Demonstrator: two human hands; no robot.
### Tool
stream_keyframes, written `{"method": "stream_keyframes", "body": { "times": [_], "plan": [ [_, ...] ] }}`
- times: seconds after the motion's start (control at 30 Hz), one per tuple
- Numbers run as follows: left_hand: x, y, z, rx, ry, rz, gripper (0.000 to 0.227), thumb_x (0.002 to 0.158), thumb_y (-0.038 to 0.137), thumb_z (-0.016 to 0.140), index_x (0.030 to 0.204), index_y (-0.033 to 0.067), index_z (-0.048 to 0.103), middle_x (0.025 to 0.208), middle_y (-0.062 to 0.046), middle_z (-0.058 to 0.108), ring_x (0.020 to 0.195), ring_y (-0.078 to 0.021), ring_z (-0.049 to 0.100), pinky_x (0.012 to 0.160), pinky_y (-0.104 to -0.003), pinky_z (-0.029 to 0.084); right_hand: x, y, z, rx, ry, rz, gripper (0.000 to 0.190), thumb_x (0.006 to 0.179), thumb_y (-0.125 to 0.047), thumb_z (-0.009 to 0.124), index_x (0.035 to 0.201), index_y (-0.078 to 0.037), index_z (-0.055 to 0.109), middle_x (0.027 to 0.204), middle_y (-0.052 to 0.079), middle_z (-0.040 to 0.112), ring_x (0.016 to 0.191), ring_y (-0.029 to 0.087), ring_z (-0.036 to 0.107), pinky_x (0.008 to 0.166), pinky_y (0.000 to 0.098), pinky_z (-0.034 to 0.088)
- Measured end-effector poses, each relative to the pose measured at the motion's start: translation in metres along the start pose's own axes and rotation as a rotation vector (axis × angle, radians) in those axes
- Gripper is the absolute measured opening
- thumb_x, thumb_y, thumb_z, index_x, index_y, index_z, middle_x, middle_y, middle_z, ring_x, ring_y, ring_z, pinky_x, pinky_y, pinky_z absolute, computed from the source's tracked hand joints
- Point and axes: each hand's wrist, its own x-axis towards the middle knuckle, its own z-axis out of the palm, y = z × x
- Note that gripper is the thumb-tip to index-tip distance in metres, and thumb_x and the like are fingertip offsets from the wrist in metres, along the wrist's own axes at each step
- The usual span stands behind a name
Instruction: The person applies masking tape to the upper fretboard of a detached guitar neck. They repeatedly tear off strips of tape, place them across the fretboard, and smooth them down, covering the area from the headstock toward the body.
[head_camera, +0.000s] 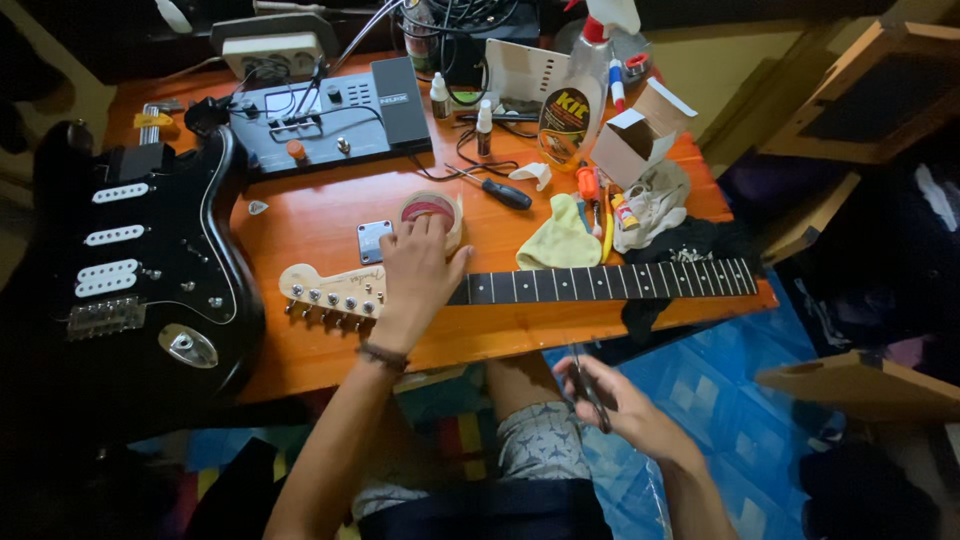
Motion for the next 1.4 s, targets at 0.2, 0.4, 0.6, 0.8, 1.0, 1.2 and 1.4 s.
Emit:
{"method": "stream_keyframes", "body": {
  "times": [0.2,0.4,0.6,0.8,1.0,1.2,1.4],
  "plan": [
    [0.024,-0.007,0.029,0.137,-0.098,-0.032,0.048,0.087,0.041,0.075,0.12,0.0111,0.057,0.101,-0.008,0.071,0.1,-0.0358,0.066,0.093,-0.056,0.039,0.0,-0.035,0.003,-0.485,0.233,0.244,0.098,0.07,-0.067,0.068,0.156,-0.031,0.039,0.154,0.003,0.052,0.136,0.024,0.058,0.11,0.0476,0.053],
    [0.024,-0.022,-0.007,-0.213,0.034,0.015,0.029,0.093,0.011,0.069,0.122,0.006,0.065,0.102,-0.015,0.077,0.088,-0.0349,0.072,0.084,-0.048,0.051,0.005,-0.056,-0.002,-0.485,0.264,0.111,0.096,0.073,-0.057,0.075,0.155,-0.021,0.041,0.157,0.002,0.051,0.144,0.02,0.051,0.113,0.0375,0.047],
    [-0.012,-0.015,-0.083,-0.925,0.071,-0.004,0.029,0.097,0.008,0.069,0.126,0.0111,0.064,0.105,-0.018,0.076,0.107,-0.0376,0.074,0.096,-0.048,0.051,0.017,-0.076,-0.003,-0.418,0.338,-0.06,0.092,0.074,-0.015,0.092,0.152,-0.003,0.046,0.126,0.027,0.063,0.115,0.047,0.063,0.099,0.056,0.054],
    [-0.074,-0.012,-0.109,-1.065,0.014,0.024,0.034,0.094,0.004,0.07,0.127,-0.0003,0.062,0.102,-0.018,0.072,0.097,-0.0328,0.071,0.098,-0.048,0.052,0.074,-0.12,-0.013,-0.812,0.347,-0.244,0.093,0.071,-0.041,0.091,0.142,0.002,0.05,0.128,0.034,0.061,0.122,0.055,0.059,0.107,0.0611,0.045],
    [-0.128,-0.003,-0.111,-1.124,-0.019,-0.045,0.038,0.092,0.006,0.073,0.126,-0.0021,0.06,0.096,-0.013,0.071,0.095,-0.0252,0.068,0.096,-0.047,0.051,0.176,-0.135,0.0,-1.065,0.311,-0.11,0.084,0.076,-0.039,0.083,0.144,-0.003,0.05,0.129,0.02,0.062,0.12,0.04,0.066,0.105,0.0557,0.048],
    [-0.163,-0.001,-0.101,-1.412,-0.1,-0.253,0.033,0.098,0.019,0.061,0.128,0.0043,0.057,0.116,-0.007,0.059,0.098,-0.0135,0.061,0.078,-0.025,0.054,0.251,-0.119,0.011,-1.203,0.183,0.198,0.049,0.077,-0.036,0.075,0.107,-0.005,0.052,0.102,0.014,0.056,0.09,0.032,0.058,0.068,0.0427,0.043],
    [-0.171,-0.013,-0.069,-1.821,0.083,-0.25,0.041,0.096,0.021,0.06,0.13,-0.0019,0.054,0.108,-0.01,0.059,0.093,-0.017,0.055,0.077,-0.027,0.043,0.276,-0.109,0.007,-1.27,0.26,0.148,0.077,0.064,-0.039,0.087,0.123,-0.002,0.054,0.129,0.022,0.056,0.114,0.045,0.06,0.09,0.0504,0.053]
  ]
}}
